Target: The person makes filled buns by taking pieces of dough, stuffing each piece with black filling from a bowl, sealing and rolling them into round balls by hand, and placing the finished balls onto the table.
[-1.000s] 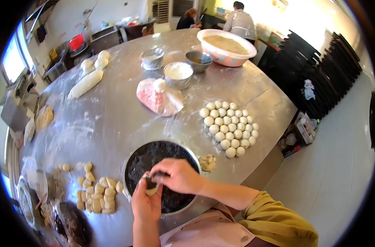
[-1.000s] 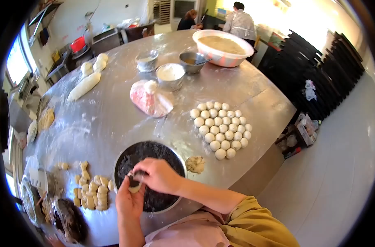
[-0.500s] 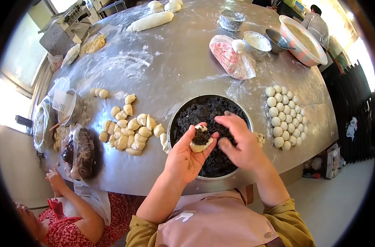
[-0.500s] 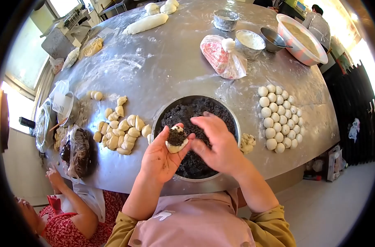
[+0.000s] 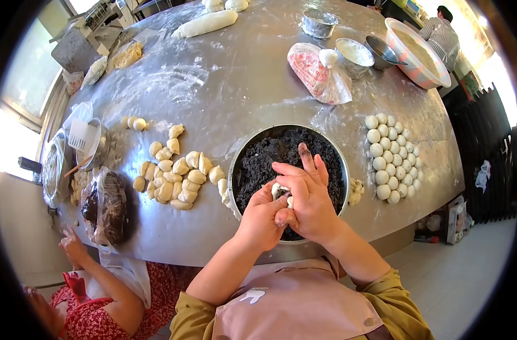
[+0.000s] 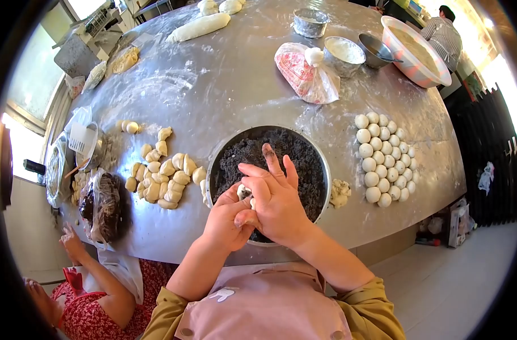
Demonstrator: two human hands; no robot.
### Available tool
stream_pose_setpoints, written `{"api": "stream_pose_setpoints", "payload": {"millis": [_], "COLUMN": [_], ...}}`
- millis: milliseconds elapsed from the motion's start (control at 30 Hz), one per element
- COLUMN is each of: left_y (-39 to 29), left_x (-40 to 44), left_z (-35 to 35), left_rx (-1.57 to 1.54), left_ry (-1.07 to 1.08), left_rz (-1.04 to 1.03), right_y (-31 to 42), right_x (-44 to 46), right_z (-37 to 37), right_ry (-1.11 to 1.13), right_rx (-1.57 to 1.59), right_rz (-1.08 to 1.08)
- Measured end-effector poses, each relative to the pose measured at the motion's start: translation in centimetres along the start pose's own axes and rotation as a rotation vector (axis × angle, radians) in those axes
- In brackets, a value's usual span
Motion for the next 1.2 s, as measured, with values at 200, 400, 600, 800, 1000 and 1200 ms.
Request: {"api": "stream_pose_setpoints", "payload": {"millis": [200,400,600,800,1000,1200], "left_y": [0.9,1.7,1.5,1.4,0.1,-1.7], "left_x": [0.0,0.2,1.4,1.3,-0.2,-1.2], "left_z": [-0.3,0.1,0.5,-1.4,-3.1,-3.1], "left_rx": [-0.102,-0.444,0.111,0.018,0.435,0.842], "left_ry": [0.111,0.397,0.075,0.038,0.152,-0.007], "left_rz": [0.051,0.175,-0.139,-0.149,-0.636,-1.062], "right_y": [-0.9,-1.5,0.4,-3.2,-4.1,-1.3], "right_x": [-0.4,-0.8,-0.7,-0.8,-0.7,-0.9], "right_z": [0.2,0.4,1.3,1.0,0.5,0.3], "right_ry": [0.001,0.006,-0.24,-0.333,-0.447,-0.29], "right_rx": [0.045,0.072,0.001,0.417,0.888,0.86], "right_rz": [-0.034,-0.088,-0.111,-0.41,-0.654,-0.626]}}
Point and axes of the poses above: each hand's wrist, its own x-axis towards the middle knuckle, its own z-axis out of the back of the hand, y = z × x, the point moved 7 cm from there along x, towards the middle knuckle, and after that the axes turned 8 degrees about -y, right-handed, at the moved point
